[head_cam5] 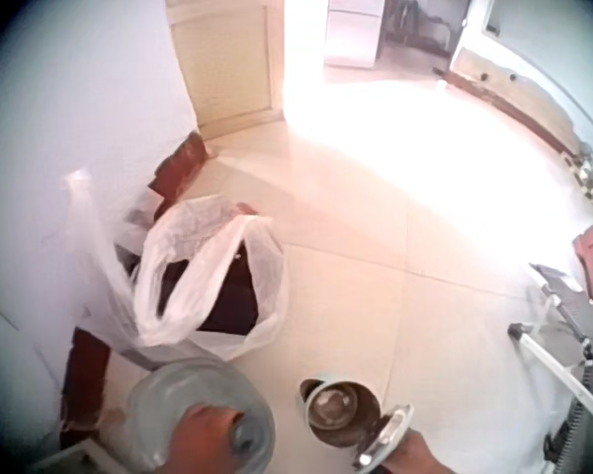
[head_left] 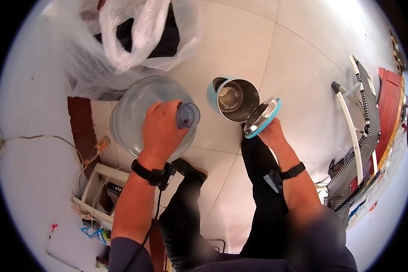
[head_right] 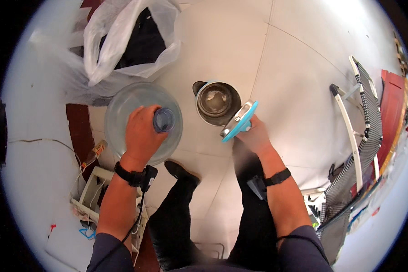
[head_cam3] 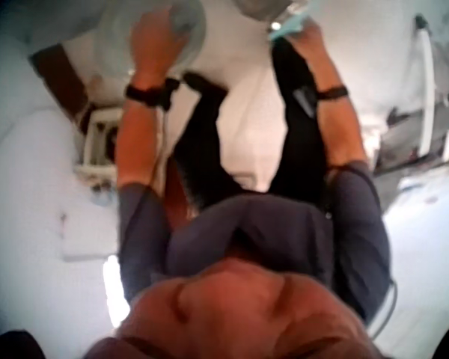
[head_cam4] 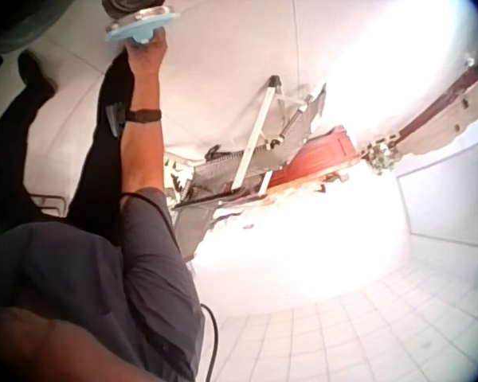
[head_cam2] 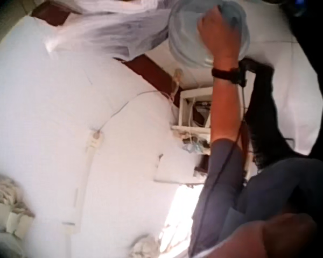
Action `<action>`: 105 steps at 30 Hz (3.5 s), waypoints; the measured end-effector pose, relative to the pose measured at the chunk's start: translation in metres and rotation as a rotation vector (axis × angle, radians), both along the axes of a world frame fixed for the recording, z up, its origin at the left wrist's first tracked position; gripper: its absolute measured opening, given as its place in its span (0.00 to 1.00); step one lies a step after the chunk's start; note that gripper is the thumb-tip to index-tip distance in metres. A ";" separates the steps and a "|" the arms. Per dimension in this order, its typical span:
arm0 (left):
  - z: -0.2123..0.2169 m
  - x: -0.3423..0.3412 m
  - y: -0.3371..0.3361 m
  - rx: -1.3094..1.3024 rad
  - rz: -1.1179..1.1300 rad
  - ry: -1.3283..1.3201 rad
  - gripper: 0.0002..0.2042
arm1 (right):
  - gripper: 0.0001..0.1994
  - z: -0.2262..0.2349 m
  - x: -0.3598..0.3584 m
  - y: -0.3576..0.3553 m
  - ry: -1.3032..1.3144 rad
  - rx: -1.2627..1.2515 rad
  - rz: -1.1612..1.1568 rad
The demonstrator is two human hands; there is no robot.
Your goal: The person walks into a room, picks up a blue electric kettle, fills it with water from a large dispenser, and places it on a table. Then the person walks outside to a blue three-wheeled vehicle and uses a wrench to tighten the nuts on the rear wheel.
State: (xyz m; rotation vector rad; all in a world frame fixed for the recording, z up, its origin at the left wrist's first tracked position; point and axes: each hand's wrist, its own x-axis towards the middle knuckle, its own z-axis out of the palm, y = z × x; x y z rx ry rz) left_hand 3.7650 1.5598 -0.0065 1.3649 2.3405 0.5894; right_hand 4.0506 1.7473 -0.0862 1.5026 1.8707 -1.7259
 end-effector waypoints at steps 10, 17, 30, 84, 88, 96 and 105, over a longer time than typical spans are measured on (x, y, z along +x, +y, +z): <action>-0.037 0.026 0.073 -0.109 -0.080 0.014 0.25 | 0.19 -0.016 -0.003 0.031 0.154 0.069 -0.075; -0.053 0.038 0.100 -0.191 -0.152 -0.022 0.22 | 0.18 -0.043 -0.003 0.040 0.115 0.169 -0.064; -0.091 0.051 0.132 -0.298 -0.183 0.004 0.19 | 0.19 -0.089 -0.001 0.053 0.162 0.177 -0.089; -0.095 0.065 0.147 -0.410 -0.190 0.066 0.22 | 0.16 0.124 0.004 -0.061 0.151 -0.809 -0.160; -0.096 0.064 0.149 -0.423 -0.194 0.065 0.22 | 0.15 0.102 0.006 -0.069 0.097 -0.787 -0.227; -0.098 0.064 0.146 -0.417 -0.191 0.068 0.22 | 0.15 0.095 -0.006 -0.076 0.129 -0.813 -0.239; -0.097 0.064 0.149 -0.408 -0.188 0.077 0.21 | 0.16 0.091 -0.007 -0.078 0.138 -0.863 -0.301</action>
